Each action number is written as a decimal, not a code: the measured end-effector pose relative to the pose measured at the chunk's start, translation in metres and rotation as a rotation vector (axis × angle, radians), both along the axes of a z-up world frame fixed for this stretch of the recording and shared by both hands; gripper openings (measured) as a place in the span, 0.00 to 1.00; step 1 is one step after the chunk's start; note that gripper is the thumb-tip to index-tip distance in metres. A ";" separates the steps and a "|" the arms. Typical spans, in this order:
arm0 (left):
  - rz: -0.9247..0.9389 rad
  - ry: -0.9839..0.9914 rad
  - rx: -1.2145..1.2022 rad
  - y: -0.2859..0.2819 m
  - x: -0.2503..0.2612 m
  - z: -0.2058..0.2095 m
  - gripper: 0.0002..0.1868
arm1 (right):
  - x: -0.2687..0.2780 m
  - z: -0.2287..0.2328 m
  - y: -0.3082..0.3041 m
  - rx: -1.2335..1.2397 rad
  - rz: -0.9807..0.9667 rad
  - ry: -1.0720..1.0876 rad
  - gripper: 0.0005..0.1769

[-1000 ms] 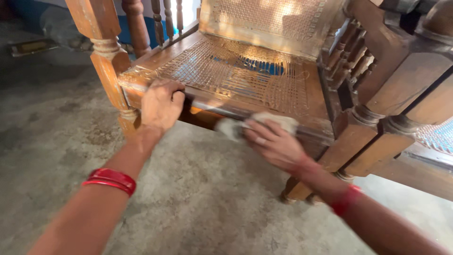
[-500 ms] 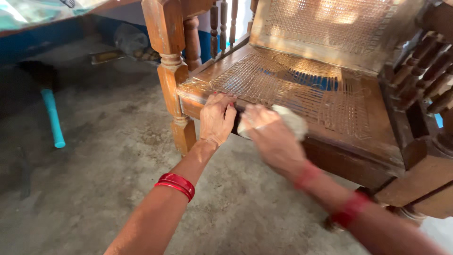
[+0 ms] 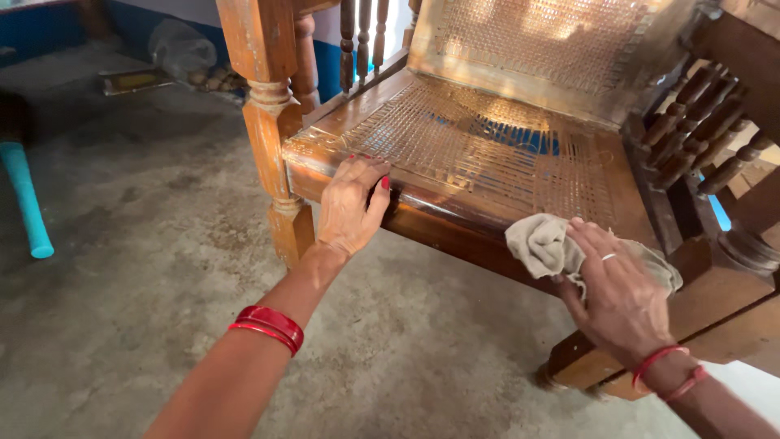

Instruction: The person wipes the woven seat and wooden frame of a chair with a cloth, moving from the seat surface to the legs and back to the seat. The chair has a damaged woven seat and is placed on a concrete floor.

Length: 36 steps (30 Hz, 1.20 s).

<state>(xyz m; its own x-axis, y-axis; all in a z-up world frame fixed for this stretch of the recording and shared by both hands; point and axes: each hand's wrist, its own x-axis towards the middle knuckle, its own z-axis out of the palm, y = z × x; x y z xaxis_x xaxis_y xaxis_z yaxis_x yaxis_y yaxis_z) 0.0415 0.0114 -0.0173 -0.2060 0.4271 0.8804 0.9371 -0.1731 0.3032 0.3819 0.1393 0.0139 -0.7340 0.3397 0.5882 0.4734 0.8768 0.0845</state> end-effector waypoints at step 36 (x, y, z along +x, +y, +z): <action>0.220 -0.008 0.122 0.029 0.000 -0.013 0.18 | -0.092 0.013 0.075 -0.537 -0.159 -0.265 0.36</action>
